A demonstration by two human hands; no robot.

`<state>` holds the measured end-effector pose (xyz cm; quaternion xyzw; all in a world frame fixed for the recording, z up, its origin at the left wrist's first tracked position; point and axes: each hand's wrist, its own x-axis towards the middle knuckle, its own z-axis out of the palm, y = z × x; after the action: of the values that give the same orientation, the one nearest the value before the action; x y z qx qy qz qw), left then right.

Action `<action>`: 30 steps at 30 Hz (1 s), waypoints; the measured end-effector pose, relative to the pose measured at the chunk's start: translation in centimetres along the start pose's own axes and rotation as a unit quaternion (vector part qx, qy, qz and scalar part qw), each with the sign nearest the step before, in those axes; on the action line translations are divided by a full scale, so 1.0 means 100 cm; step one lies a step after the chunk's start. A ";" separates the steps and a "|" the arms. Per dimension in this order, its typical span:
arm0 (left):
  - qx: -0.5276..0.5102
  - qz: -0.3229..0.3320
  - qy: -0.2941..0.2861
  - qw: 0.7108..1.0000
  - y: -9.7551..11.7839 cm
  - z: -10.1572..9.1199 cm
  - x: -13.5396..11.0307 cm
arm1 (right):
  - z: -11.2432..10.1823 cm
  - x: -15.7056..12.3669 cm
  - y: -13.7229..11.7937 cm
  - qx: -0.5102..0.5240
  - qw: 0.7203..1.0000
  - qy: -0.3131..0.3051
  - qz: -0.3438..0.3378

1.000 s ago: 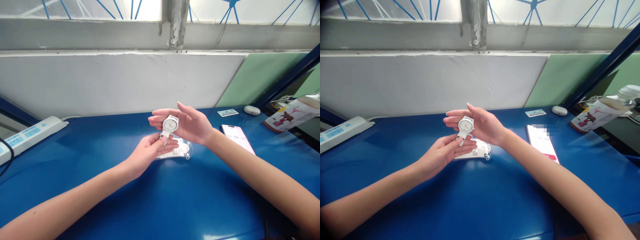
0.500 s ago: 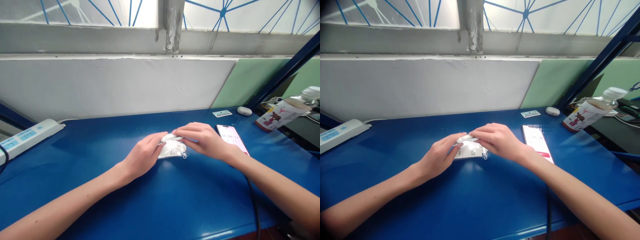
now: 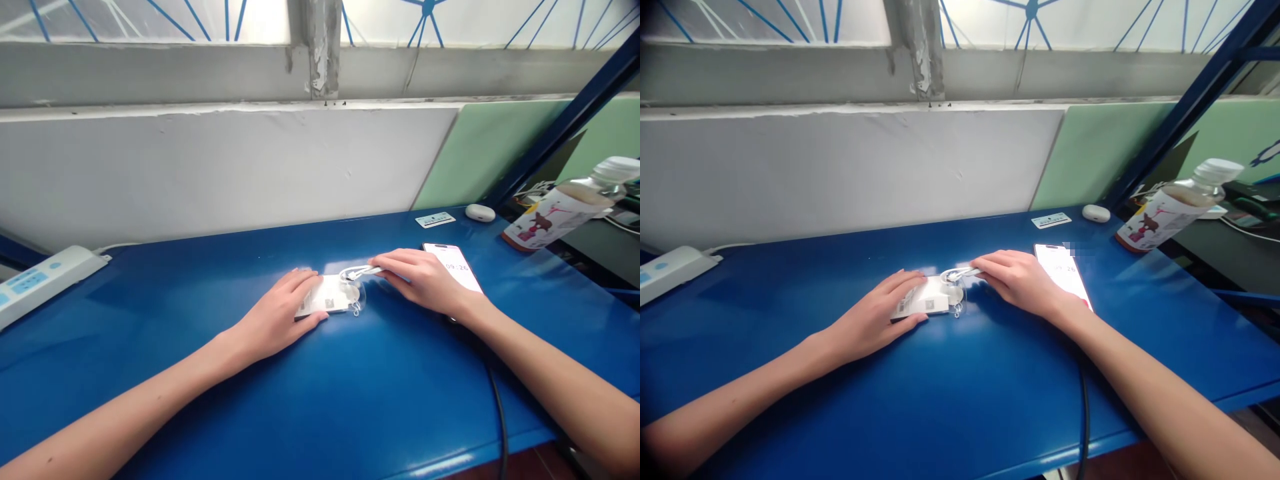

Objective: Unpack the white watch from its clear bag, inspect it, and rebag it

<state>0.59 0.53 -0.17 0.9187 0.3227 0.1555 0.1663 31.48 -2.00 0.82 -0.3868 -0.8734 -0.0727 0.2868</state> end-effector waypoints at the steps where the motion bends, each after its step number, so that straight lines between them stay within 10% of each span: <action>1: -0.001 -0.002 0.003 1.000 0.000 0.000 0.000 | 0.000 -0.001 0.002 0.004 1.000 -0.003 -0.001; 30: -0.034 0.014 0.051 0.998 0.002 0.002 -0.003 | 0.006 0.003 -0.017 -0.024 0.996 -0.068 -0.048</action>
<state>0.52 0.15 -0.31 0.9079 0.3123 0.2156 0.1782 29.82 -2.79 0.62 -0.3552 -0.9064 -0.0807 0.2138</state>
